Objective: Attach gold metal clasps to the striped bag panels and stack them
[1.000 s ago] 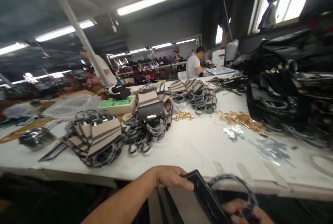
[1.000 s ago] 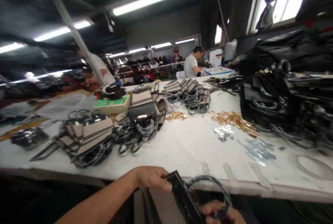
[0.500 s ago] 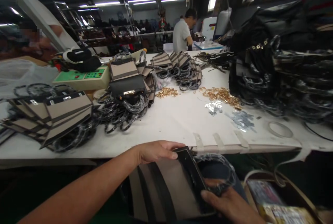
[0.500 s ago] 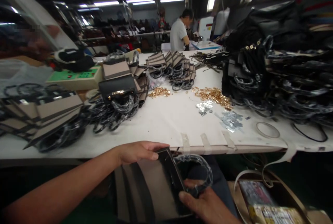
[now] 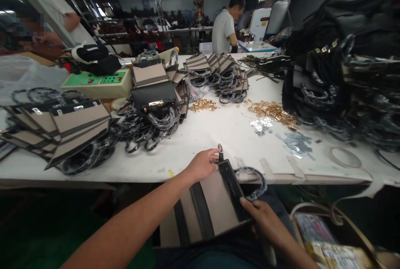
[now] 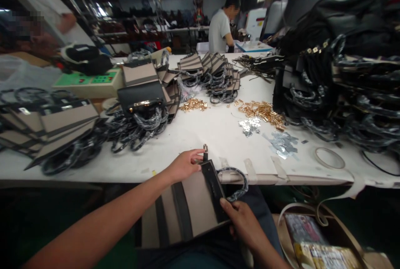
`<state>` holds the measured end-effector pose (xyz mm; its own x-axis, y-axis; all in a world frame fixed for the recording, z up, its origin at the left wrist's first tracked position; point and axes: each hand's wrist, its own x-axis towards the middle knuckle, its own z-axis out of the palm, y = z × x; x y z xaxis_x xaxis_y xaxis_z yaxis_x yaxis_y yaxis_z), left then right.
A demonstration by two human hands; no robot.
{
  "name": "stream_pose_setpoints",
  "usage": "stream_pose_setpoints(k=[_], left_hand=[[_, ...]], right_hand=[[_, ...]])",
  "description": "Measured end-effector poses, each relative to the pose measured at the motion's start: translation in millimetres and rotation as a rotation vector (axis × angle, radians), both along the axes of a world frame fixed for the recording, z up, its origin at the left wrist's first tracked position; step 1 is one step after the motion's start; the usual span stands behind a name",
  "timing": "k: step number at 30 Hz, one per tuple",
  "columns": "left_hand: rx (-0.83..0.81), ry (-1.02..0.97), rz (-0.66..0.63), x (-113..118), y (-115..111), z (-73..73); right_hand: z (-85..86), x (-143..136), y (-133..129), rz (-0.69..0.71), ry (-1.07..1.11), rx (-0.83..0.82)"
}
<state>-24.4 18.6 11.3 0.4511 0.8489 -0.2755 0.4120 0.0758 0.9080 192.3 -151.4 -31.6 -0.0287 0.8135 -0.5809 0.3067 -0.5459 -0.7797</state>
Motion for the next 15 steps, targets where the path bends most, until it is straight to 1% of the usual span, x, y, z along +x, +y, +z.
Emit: stream_pose_setpoints(k=[2, 4, 5, 7, 9, 10, 12, 13, 15], left_hand=[[0.062, 0.045, 0.024, 1, -1, -2.0], [0.114, 0.077, 0.036, 0, -4, -2.5], [0.137, 0.089, 0.037, 0, -5, -2.1], [0.190, 0.117, 0.047, -1, -9, -0.5], [0.256, 0.155, 0.076, -1, -13, 1.8], [0.292, 0.175, 0.095, -1, -16, 2.9], [0.364, 0.210, 0.134, -1, -23, 3.8], [0.393, 0.222, 0.152, -2, -27, 3.1], [0.485, 0.250, 0.176, -3, -40, -1.4]], right_hand=[[13.3, 12, -3, 0.098, -0.225, 0.180], [32.4, 23, -2, 0.156, -0.429, 0.402], [42.1, 27, 1, 0.164, -0.493, 0.510], [57.3, 28, 16, 0.176, -0.553, 0.723], [63.5, 20, 39, 0.259, -0.576, 0.874], [63.1, 15, 52, 0.331, -0.602, 0.893], [57.3, 4, 74, 0.467, -0.662, 0.864], [53.1, 0, 82, 0.516, -0.685, 0.842], [44.4, -3, 90, 0.557, -0.723, 0.823]])
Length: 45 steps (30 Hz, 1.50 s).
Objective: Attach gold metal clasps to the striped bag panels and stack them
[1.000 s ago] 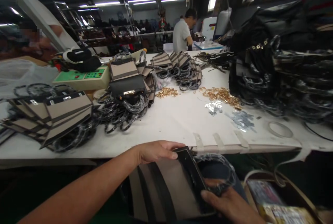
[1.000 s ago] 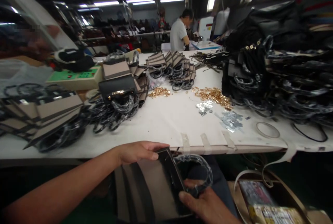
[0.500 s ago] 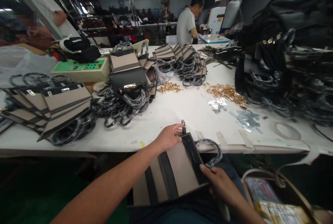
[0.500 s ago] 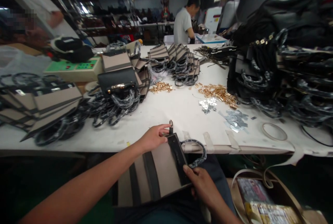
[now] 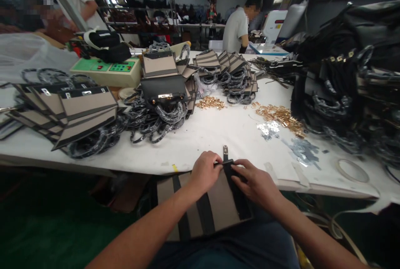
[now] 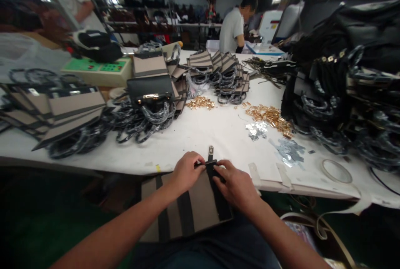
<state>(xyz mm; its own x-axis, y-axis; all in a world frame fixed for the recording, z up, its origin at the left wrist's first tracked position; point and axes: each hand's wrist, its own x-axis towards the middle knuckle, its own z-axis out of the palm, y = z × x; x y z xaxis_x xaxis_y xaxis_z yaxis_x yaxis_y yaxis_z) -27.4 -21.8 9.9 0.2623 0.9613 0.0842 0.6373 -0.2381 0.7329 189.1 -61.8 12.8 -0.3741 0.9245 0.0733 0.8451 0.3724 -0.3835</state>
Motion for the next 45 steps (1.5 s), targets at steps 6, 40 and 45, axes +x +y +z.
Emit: stream_pose_setpoints(k=[6, 40, 45], left_hand=[[0.482, 0.293, -0.088, -7, -49, -30.1], [0.292, 0.431, -0.171, 5, -45, -34.0], [0.301, 0.449, -0.182, 5, -45, -32.3]], right_hand=[[-10.9, 9, 2, 0.011, -0.038, -0.005], [-7.8, 12, 20, 0.100, -0.081, -0.077], [-4.9, 9, 18, 0.106, -0.131, -0.055]])
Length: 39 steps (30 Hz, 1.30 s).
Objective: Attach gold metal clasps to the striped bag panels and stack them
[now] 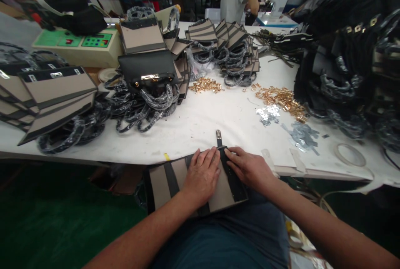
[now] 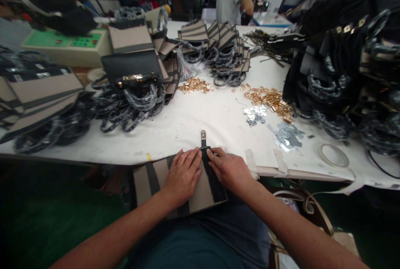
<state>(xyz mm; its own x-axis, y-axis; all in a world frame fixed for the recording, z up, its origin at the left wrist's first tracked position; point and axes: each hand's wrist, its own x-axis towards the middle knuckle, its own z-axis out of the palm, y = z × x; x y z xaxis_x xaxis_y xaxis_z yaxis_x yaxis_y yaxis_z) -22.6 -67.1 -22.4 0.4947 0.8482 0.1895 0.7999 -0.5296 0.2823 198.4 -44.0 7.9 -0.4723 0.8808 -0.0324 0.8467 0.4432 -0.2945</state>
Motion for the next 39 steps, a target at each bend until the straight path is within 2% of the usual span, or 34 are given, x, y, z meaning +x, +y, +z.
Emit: stream_pose_setpoints(k=[6, 16, 23, 31, 39], left_hand=[[0.044, -0.008, 0.013, 1, -3, 1.6], [0.054, -0.171, 0.105, 10, -12, 3.7], [0.037, -0.215, 0.112, 10, -15, 1.8], [0.014, -0.256, 0.138, 12, -12, -0.7], [0.013, -0.249, 0.127, 11, -11, -1.5]], right_hand=[[3.5, -4, -4, -0.008, -0.002, 0.010], [4.6, 8, 0, -0.046, 0.312, -0.119], [-3.1, 11, -5, -0.016, 0.290, -0.096], [-1.4, -4, -14, -0.154, 0.242, -0.075], [4.1, -10, -17, -0.214, 0.237, -0.083]])
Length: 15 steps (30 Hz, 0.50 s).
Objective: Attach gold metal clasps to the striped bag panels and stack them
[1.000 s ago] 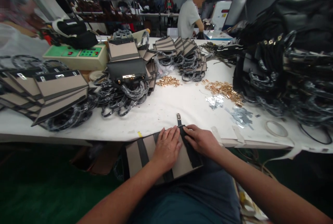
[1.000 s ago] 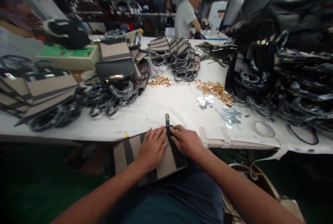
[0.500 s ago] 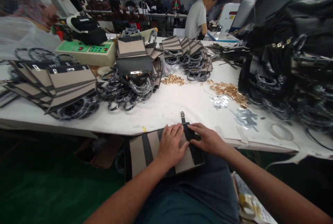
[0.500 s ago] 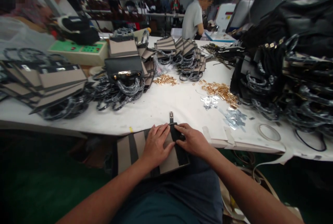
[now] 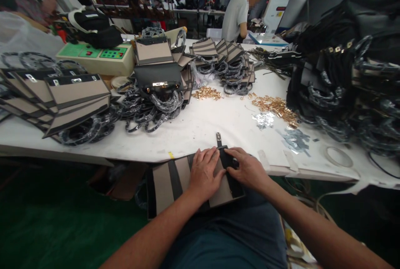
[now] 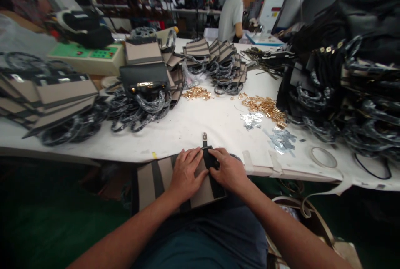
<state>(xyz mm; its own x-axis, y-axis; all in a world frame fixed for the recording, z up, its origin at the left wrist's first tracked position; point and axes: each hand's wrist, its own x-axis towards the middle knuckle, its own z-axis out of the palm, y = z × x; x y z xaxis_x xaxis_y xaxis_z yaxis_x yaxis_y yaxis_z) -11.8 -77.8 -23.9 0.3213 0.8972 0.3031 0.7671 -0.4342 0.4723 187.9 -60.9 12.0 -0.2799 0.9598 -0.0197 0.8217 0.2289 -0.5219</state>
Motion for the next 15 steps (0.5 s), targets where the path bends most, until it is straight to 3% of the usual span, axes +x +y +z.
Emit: stream_pose_setpoints(k=[15], left_hand=[[0.022, -0.048, 0.015, 0, 3, -4.2]], right_hand=[[-5.3, -13, -4, -0.106, 0.003, -0.001]])
